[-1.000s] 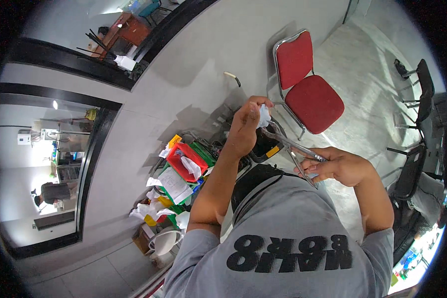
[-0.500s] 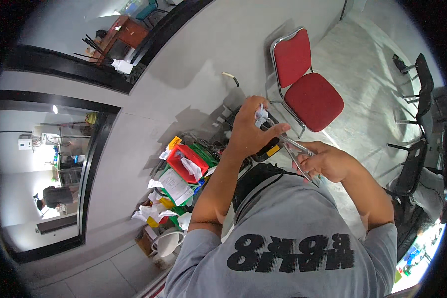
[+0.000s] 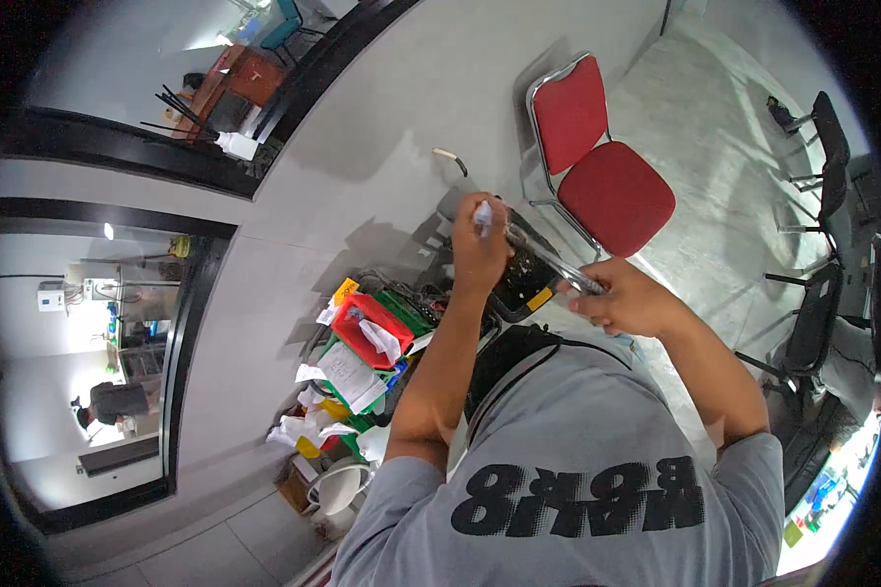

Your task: The person unwraps and trims excess material from a dental appliance using a pair of pliers and by hand.

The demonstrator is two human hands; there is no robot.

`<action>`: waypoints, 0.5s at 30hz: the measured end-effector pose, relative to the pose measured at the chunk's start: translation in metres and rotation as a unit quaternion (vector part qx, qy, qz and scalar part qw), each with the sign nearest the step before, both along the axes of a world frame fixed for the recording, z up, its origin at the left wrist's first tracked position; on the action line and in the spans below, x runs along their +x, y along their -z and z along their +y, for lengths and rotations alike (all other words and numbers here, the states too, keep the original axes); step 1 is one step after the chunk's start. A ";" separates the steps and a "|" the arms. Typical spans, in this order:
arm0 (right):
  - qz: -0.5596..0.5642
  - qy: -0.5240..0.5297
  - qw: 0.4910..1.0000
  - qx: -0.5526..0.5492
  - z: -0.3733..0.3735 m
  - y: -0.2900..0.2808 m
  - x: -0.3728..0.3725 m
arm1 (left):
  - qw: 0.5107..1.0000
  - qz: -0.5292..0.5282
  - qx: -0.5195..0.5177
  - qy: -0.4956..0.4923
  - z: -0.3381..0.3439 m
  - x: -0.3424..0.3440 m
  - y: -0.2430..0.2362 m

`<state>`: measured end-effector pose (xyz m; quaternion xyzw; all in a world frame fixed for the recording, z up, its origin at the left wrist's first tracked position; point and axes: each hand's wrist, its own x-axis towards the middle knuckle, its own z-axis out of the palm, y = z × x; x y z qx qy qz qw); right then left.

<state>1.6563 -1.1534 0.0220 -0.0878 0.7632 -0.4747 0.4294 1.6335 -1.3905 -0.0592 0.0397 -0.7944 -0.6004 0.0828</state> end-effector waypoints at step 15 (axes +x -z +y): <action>-0.282 0.053 0.907 -0.308 0.001 -0.001 0.027 | 0.796 0.008 0.600 0.083 -0.006 -0.006 -0.024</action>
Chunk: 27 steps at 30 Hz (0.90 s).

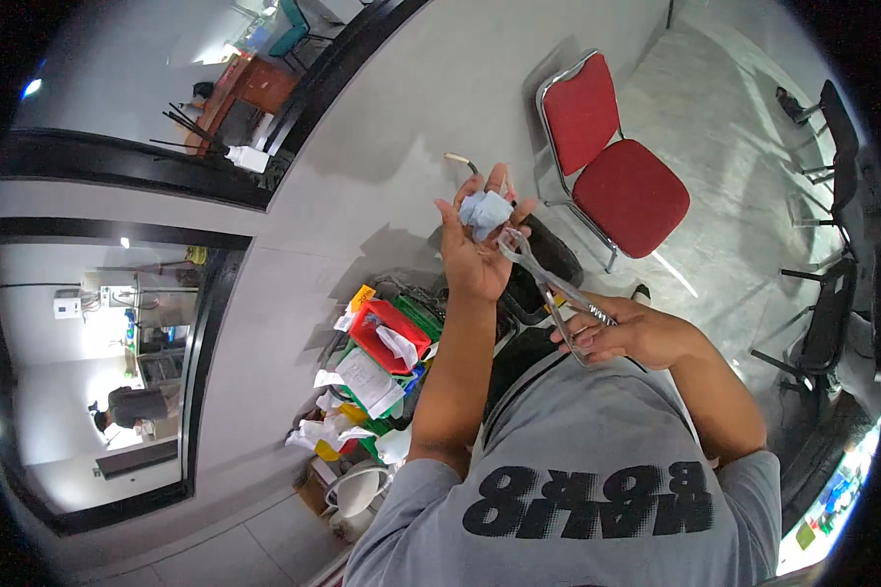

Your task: The person unwraps and trims excess material from a dental appliance using a pair of pliers and by hand.

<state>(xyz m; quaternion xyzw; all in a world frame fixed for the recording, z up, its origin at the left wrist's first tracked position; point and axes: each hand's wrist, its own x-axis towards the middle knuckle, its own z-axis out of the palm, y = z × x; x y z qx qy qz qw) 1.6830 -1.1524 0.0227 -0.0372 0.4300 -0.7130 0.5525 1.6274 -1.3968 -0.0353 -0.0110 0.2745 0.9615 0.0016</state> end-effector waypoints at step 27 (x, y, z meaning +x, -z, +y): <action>-0.036 -0.030 0.998 0.042 0.018 0.009 -0.021 | 0.992 0.004 -0.113 0.060 -0.012 0.017 0.003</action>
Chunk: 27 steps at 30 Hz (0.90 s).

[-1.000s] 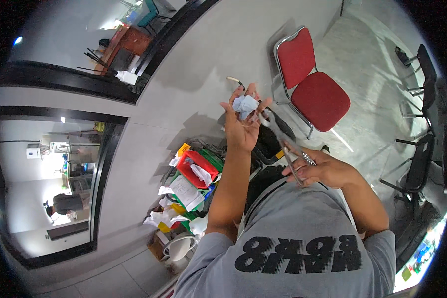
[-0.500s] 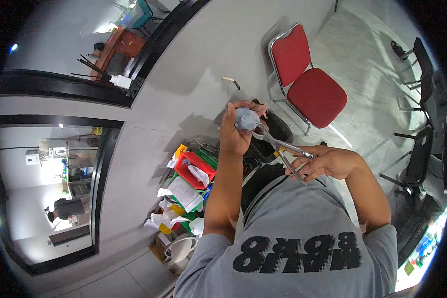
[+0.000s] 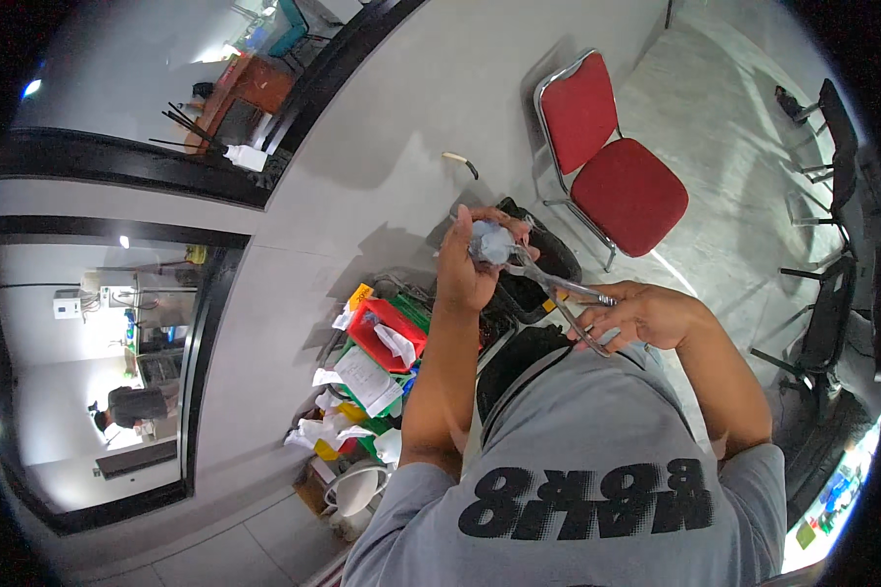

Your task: The person unwraps and trims excess material from a dental appliance using a pair of pliers and by hand.

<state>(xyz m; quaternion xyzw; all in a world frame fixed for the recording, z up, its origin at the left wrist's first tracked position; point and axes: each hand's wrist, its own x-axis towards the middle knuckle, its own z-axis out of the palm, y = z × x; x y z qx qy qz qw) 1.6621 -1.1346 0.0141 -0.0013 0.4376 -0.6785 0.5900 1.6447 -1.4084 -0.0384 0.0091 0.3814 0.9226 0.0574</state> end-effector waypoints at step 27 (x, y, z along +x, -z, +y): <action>0.041 0.013 0.992 0.117 -0.030 0.059 -0.002 | 0.982 -0.134 -0.118 -0.053 0.003 -0.024 0.066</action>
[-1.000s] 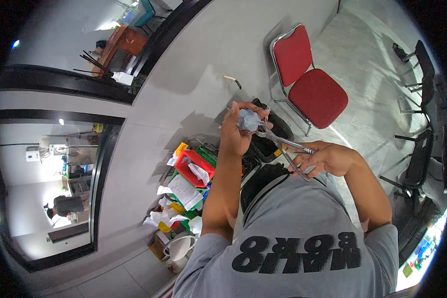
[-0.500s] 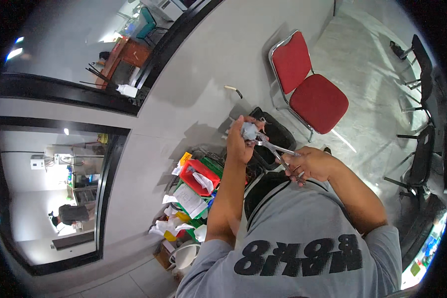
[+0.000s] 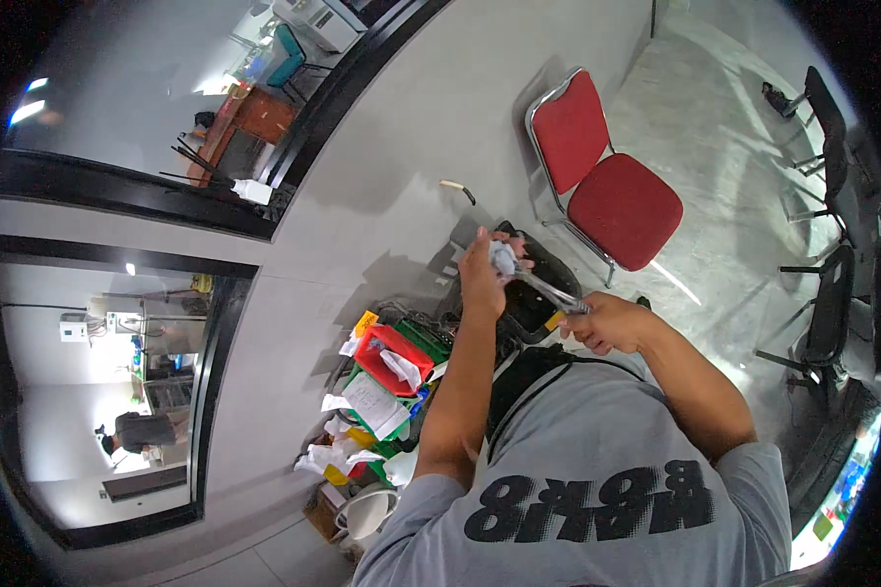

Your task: The person unwraps and trims excess material from a dental appliance using a pair of pliers and by hand.

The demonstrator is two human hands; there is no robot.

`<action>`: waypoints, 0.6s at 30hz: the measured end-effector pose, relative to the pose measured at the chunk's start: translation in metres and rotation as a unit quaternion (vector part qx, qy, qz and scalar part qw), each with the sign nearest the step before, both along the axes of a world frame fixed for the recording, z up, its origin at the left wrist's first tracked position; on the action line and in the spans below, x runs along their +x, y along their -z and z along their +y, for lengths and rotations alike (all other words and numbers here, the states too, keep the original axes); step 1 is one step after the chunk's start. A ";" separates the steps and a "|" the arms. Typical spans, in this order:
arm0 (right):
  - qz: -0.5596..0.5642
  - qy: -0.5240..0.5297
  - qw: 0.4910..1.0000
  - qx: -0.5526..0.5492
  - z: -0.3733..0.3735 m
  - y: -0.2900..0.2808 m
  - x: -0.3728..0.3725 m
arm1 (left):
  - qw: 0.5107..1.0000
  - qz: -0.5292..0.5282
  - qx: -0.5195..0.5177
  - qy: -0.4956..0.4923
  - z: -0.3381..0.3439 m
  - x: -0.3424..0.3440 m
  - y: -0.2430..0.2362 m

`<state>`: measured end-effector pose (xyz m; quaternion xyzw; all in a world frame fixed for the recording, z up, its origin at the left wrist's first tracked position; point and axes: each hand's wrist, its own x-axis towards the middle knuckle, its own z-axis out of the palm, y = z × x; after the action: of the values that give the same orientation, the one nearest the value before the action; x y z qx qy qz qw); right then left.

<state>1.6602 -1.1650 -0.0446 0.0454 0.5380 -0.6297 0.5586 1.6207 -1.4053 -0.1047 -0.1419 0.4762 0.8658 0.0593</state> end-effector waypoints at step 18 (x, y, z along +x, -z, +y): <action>-0.077 0.020 0.976 -0.205 -0.005 -0.044 0.018 | 0.977 0.110 0.104 -0.149 0.013 0.006 -0.065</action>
<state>1.6785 -1.1697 -0.0008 -0.0108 0.3518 -0.7321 0.5832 1.6266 -1.3922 -0.0397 -0.1081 0.3607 0.9200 -0.1088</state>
